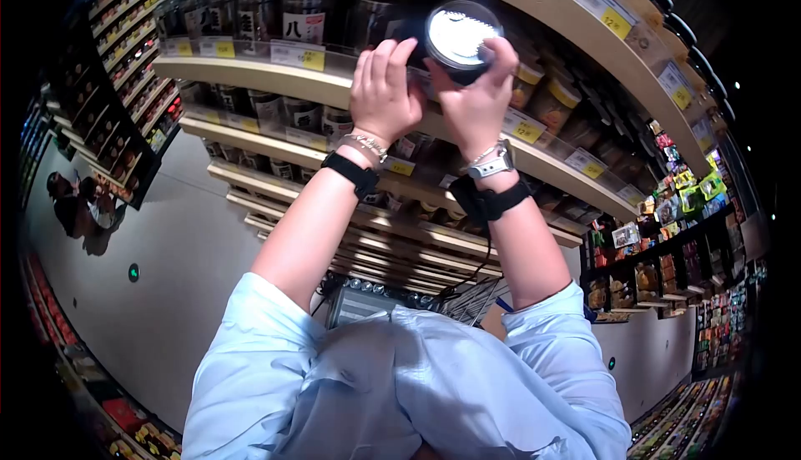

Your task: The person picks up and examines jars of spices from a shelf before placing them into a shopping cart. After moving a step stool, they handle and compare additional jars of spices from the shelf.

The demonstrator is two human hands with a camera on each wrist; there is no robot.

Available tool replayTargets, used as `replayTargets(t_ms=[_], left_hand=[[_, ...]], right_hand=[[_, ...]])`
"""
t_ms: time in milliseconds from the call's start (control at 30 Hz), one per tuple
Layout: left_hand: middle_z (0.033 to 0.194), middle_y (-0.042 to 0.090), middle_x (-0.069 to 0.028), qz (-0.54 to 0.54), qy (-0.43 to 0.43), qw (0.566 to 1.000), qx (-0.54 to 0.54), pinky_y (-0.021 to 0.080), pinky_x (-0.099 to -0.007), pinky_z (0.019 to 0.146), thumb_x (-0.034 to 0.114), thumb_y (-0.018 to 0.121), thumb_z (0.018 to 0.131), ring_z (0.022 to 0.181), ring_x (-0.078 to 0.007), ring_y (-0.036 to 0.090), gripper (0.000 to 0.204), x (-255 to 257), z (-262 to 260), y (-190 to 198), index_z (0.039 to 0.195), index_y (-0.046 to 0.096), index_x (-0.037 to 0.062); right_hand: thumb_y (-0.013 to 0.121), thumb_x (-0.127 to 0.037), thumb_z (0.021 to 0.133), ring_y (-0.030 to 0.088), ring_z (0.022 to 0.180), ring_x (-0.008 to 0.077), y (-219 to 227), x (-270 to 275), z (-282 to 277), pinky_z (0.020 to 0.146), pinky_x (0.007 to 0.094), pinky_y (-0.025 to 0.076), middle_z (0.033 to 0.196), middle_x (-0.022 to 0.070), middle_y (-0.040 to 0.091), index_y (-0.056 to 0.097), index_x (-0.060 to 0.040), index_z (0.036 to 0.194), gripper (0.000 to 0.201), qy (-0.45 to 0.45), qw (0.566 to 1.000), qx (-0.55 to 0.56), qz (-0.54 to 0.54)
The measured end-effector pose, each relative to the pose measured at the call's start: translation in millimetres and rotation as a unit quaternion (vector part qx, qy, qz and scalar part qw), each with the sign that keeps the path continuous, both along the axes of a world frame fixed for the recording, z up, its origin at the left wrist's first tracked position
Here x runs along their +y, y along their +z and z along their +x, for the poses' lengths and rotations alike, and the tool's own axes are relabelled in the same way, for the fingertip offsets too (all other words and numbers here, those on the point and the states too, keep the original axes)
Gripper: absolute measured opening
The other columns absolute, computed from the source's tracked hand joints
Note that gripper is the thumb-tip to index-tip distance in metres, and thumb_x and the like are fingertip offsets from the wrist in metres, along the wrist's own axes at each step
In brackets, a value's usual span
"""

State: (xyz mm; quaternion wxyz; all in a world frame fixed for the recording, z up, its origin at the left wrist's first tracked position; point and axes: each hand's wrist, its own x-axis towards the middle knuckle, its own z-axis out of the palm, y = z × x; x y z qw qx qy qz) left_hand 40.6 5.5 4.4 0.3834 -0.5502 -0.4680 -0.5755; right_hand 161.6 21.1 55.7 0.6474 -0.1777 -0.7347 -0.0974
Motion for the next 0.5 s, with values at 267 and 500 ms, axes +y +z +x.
replayTargets(t_ms=[267, 500], left_hand=[[0.091, 0.054, -0.0122, -0.033, 0.011, 0.999, 0.018, 0.038, -0.042, 0.089, 0.019, 0.051, 0.068, 0.087, -0.029, 0.05, 0.037, -6, 3, 7, 0.102, 0.054, 0.0042], [0.086, 0.055, -0.0092, -0.028, 0.012, 0.999, 0.023, 0.037, -0.0407, 0.09, 0.02, 0.051, 0.067, 0.085, -0.0263, 0.05, 0.032, -5, 2, 6, 0.095, 0.056, 0.0055]], right_hand=[[0.066, -0.03, 0.068, 0.06, 0.064, 0.0382, 25, -1, -5, 0.059, 0.0411, 0.051, 0.065, 0.0233, 0.059, 0.042, 0.0055, 0.114, 0.063, -0.086, 0.962, -0.093, -0.241], [0.067, -0.032, 0.07, 0.06, 0.063, 0.0372, 28, 25, -11, 0.058, 0.0394, 0.05, 0.065, 0.0202, 0.06, 0.051, 0.0007, 0.108, 0.053, -0.107, 0.987, -0.115, -0.041]])
